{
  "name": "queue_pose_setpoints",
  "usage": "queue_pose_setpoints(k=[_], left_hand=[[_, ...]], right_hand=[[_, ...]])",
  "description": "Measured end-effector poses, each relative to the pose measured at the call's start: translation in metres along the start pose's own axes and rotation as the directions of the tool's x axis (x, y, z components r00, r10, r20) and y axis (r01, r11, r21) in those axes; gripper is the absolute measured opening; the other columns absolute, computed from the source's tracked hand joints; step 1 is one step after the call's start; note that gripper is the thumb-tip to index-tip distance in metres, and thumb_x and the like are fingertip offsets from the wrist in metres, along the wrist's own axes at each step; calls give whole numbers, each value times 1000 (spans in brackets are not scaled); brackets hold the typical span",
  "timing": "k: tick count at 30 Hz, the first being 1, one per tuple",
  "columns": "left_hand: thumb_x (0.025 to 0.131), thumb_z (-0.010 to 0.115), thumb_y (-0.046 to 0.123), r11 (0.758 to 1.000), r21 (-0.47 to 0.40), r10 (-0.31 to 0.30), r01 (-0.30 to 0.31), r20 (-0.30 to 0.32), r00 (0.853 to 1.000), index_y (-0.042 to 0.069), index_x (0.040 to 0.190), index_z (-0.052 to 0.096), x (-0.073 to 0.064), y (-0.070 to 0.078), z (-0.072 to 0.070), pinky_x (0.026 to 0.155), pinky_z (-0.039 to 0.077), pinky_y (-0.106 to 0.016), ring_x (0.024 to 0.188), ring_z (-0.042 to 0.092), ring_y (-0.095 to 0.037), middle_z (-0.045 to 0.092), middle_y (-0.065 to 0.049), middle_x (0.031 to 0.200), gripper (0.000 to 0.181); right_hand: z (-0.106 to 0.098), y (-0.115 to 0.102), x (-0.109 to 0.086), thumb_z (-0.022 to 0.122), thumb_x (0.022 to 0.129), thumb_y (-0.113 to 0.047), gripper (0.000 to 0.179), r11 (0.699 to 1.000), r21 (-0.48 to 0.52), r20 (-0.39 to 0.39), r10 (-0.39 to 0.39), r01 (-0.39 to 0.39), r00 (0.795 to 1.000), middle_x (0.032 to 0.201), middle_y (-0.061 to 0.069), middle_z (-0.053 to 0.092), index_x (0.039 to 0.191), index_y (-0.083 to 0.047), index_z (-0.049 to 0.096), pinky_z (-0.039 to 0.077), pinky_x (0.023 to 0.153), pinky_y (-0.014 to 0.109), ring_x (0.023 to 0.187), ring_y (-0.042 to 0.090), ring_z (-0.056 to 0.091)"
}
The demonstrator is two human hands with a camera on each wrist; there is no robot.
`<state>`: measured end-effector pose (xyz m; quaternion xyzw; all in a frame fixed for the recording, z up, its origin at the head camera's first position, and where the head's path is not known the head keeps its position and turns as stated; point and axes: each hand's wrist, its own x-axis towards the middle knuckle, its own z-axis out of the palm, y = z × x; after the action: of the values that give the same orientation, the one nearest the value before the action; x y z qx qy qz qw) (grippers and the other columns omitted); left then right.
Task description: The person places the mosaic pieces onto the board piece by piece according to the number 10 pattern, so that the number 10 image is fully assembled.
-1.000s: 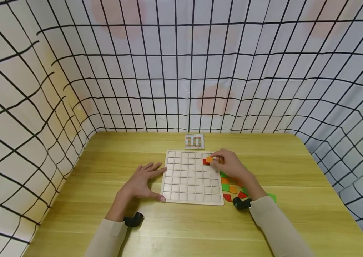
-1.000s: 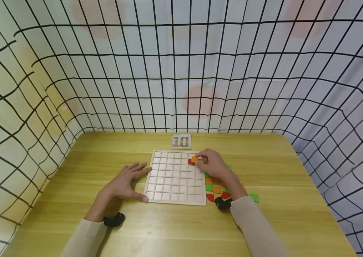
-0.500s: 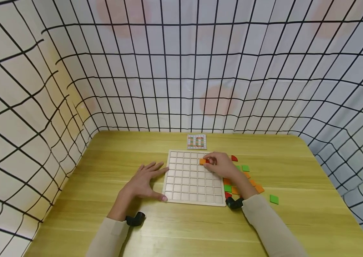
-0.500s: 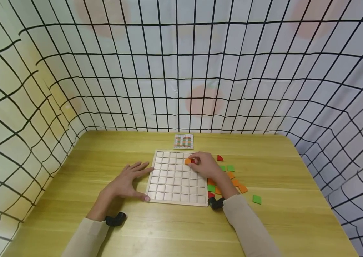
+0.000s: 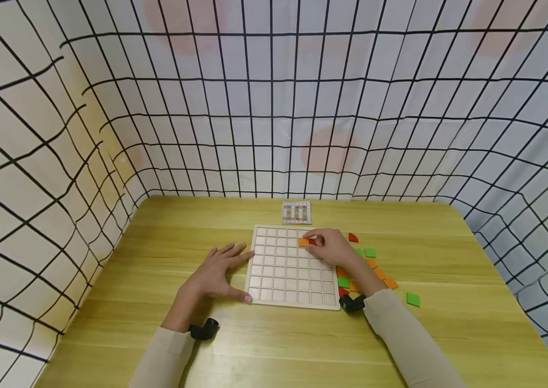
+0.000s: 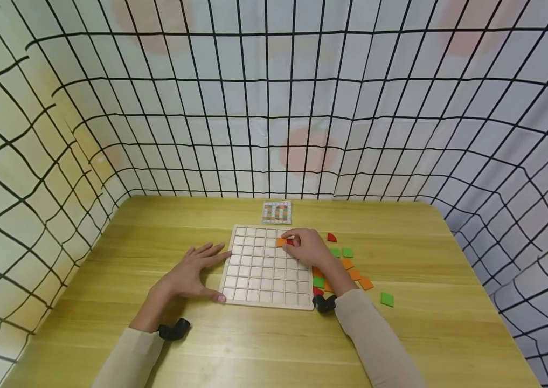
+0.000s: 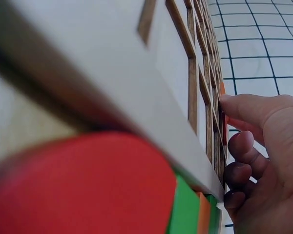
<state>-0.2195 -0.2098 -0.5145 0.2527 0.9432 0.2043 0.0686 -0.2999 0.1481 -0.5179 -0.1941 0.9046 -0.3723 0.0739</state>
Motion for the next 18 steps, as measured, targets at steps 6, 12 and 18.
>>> queue_pose_setpoints(k=[6, 12, 18], left_hand=[[64, 83, 75, 1000, -12, 2, -2, 1, 1000, 31, 159, 41, 0, 1, -1, 124, 10, -72, 159, 19, -40, 27, -4, 171, 113], [64, 84, 75, 1000, -18, 6, -6, 1, 1000, 31, 159, 42, 0, 2, -2, 123, 9, -72, 159, 19, -40, 28, -5, 171, 112], [64, 82, 76, 1000, -8, -1, 1, 3, 1000, 33, 159, 41, 0, 1, 0, 124, 10, -72, 159, 19, -39, 27, -4, 171, 112]], right_hand=[[-1, -2, 0, 72, 96, -25, 32, 1000, 16, 12, 19, -19, 1000, 64, -2, 48, 125, -13, 73, 33, 57, 28, 54, 14, 36], [-1, 0, -2, 74, 95, -24, 32, 998, 57, -16, 8, -7, 1000, 66, 0, 51, 124, -10, 73, 36, 59, 29, 56, 15, 40], [-6, 10, -5, 72, 98, -30, 34, 997, 68, -53, 33, -30, 998, 63, -1, 47, 125, -10, 72, 36, 59, 29, 55, 15, 39]])
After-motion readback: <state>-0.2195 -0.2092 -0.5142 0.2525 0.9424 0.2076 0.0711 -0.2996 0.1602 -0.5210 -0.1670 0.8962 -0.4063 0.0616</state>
